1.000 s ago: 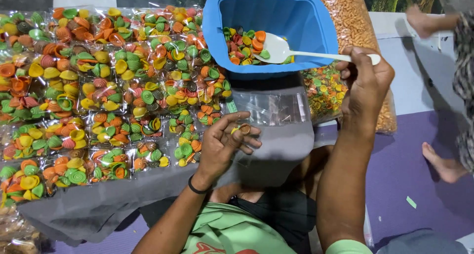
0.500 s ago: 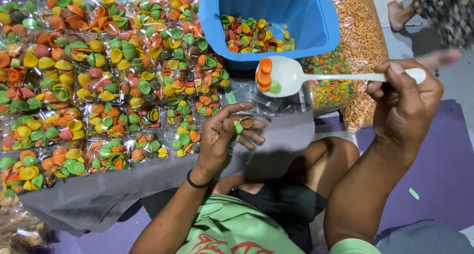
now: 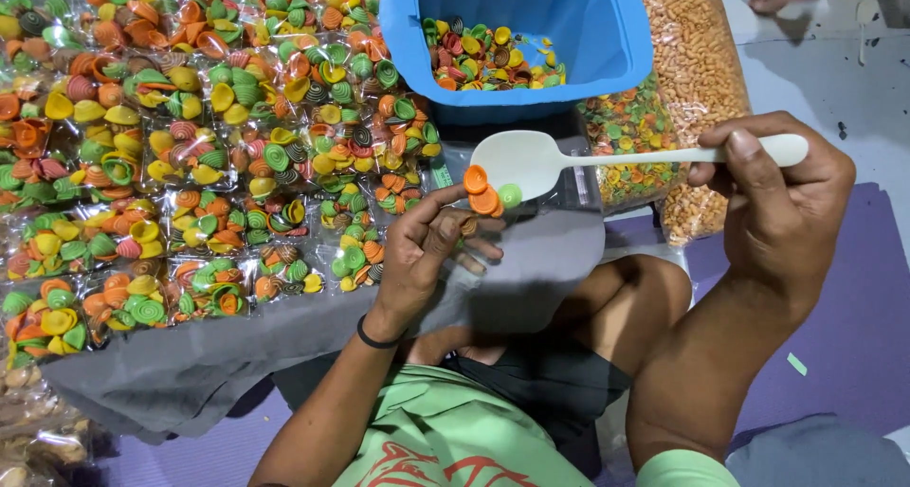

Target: Manually filling small plastic bags with colorful snacks using a spoon and hands.

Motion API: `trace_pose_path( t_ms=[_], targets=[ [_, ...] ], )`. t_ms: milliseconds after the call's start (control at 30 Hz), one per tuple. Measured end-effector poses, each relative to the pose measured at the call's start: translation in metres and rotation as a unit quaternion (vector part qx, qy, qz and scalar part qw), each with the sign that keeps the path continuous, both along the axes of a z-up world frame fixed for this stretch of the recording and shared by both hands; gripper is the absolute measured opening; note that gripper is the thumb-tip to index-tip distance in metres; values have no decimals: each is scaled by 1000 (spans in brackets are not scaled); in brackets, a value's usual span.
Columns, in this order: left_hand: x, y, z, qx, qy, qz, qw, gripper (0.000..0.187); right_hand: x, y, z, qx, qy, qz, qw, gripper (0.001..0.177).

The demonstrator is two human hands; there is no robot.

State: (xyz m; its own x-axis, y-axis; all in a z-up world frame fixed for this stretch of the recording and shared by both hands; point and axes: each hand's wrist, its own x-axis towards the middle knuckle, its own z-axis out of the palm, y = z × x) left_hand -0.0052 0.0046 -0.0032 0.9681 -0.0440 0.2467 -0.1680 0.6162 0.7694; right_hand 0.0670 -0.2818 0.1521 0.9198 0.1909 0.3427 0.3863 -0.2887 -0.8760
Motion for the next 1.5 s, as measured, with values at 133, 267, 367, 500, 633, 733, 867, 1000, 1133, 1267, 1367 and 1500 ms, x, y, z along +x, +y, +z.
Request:
trace_pose_path(
  t_ms=[133,267,367,500,633,733,867,1000,1133,1267,1367,1500],
  targets=[
    [-1,0,4,13,-5,10,1000,55,-3,4,4,-26,-6,3,1000,15],
    [-2,1,1,14,10,9,1000,56,-5,7,3,-39,-18,-8,999,15],
    [-2,2,3,5,9,6,1000,55,-6,12,4,-37,-23,-23,999,17],
    [-4,1,10,23,18,9,1000,52,14,15,-3,-33,-105,-67,992,15],
    [-6,-2,15,54,42,-2,998,58,58,37,-25,-16,-130,-108,986,7],
    [-4,0,14,63,50,-7,997,58,93,56,-49,-118,-248,-99,956,7],
    [0,3,10,35,53,3,998,44,103,85,-60,-123,-228,-48,965,6],
    [1,5,5,-24,68,-1,997,42,101,95,-61,-51,-168,-22,984,8],
    [1,4,6,-19,66,9,998,44,97,92,-54,-43,-148,-52,987,9],
    [1,6,9,-6,63,4,998,63,93,85,-47,13,-80,-103,991,9],
    [0,6,8,3,57,0,998,73,93,76,-49,62,-32,-123,990,10],
    [1,6,4,-13,51,-11,999,85,90,67,-48,81,-13,-150,985,13]
  ],
)
